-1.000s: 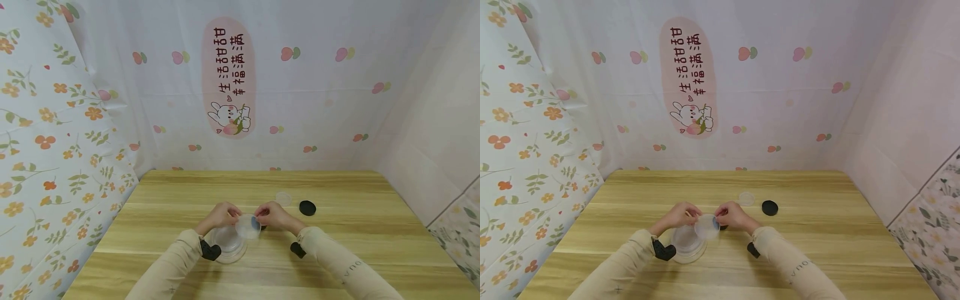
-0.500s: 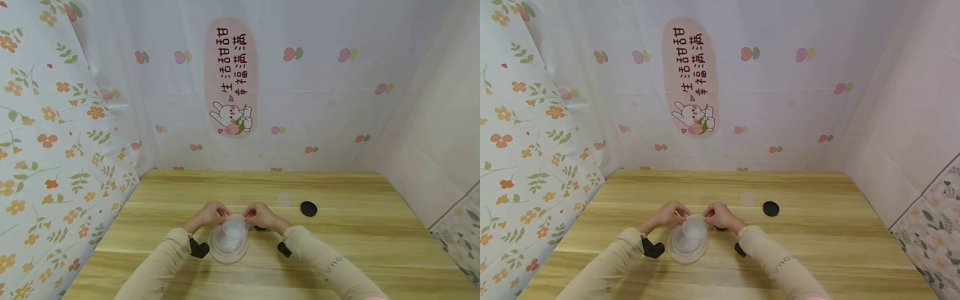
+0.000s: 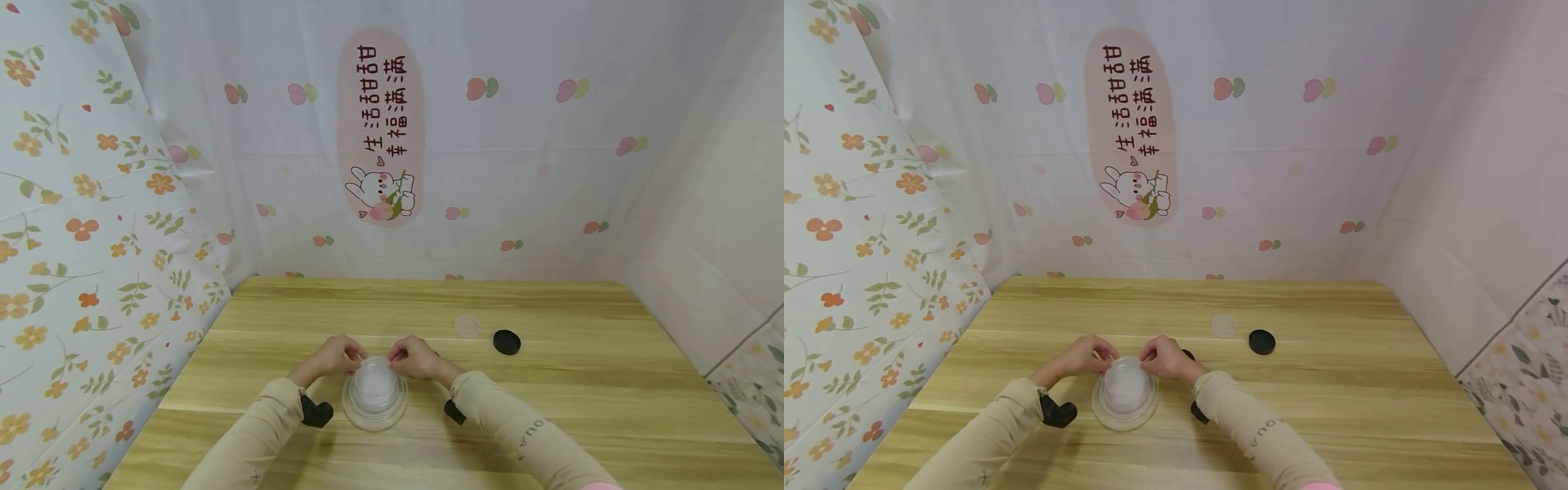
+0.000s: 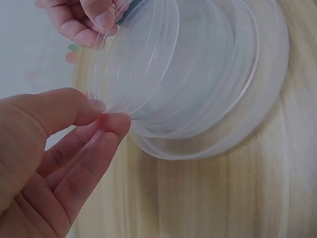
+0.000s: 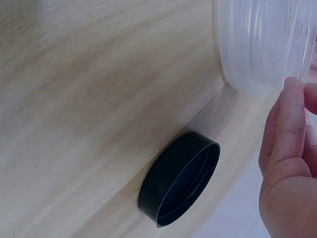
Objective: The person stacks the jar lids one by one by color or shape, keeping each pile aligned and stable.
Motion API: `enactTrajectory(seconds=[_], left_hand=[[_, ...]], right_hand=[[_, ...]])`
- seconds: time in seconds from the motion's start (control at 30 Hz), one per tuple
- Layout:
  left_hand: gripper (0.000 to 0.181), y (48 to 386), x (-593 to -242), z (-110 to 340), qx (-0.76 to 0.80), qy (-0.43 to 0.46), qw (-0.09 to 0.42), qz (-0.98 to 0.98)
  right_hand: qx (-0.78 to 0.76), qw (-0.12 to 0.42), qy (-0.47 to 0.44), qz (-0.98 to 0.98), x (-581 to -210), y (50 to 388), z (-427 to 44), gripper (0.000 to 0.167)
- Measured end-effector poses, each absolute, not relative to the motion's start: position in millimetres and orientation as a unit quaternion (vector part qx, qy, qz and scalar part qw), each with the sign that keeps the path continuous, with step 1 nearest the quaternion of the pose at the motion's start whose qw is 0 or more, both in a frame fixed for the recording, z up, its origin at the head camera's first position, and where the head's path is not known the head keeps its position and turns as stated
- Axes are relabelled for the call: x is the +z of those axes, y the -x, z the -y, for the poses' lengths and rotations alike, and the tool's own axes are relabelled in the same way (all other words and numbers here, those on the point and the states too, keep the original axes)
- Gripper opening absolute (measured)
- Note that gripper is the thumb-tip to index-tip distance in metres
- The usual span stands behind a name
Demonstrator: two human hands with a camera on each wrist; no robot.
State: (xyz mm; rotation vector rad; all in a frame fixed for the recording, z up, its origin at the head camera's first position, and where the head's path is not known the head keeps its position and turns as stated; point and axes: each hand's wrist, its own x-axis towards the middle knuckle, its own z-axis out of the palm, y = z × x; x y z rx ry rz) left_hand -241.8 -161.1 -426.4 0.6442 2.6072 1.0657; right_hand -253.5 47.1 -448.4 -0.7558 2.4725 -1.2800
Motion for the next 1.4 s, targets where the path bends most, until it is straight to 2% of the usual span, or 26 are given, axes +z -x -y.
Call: enactTrajectory(seconds=[0.3, 0.7, 1.07, 1.4], left_hand=[[0.013, 239.9, -434.2, 163.7, 0.392, -0.195, 0.138, -0.889], [0.016, 236.4, -435.0, 168.5, 0.436, -0.209, 0.161, -0.86], [0.017, 236.7, -441.6, 171.5, 0.439, -0.241, 0.143, -0.854], [0.018, 231.4, -438.5, 170.3, 0.439, -0.229, 0.141, -0.857]], right_hand=[[-0.449, 0.142, 0.257, -0.844, -454.8, 252.5, -44.6, 0.005], [-0.449, 0.14, 0.258, -0.844, -457.1, 252.0, -46.0, 0.005], [-0.452, 0.136, 0.251, -0.845, -456.5, 250.2, -46.8, 0.005], [-0.466, 0.136, 0.249, -0.838, -457.2, 247.1, -48.3, 0.007]])
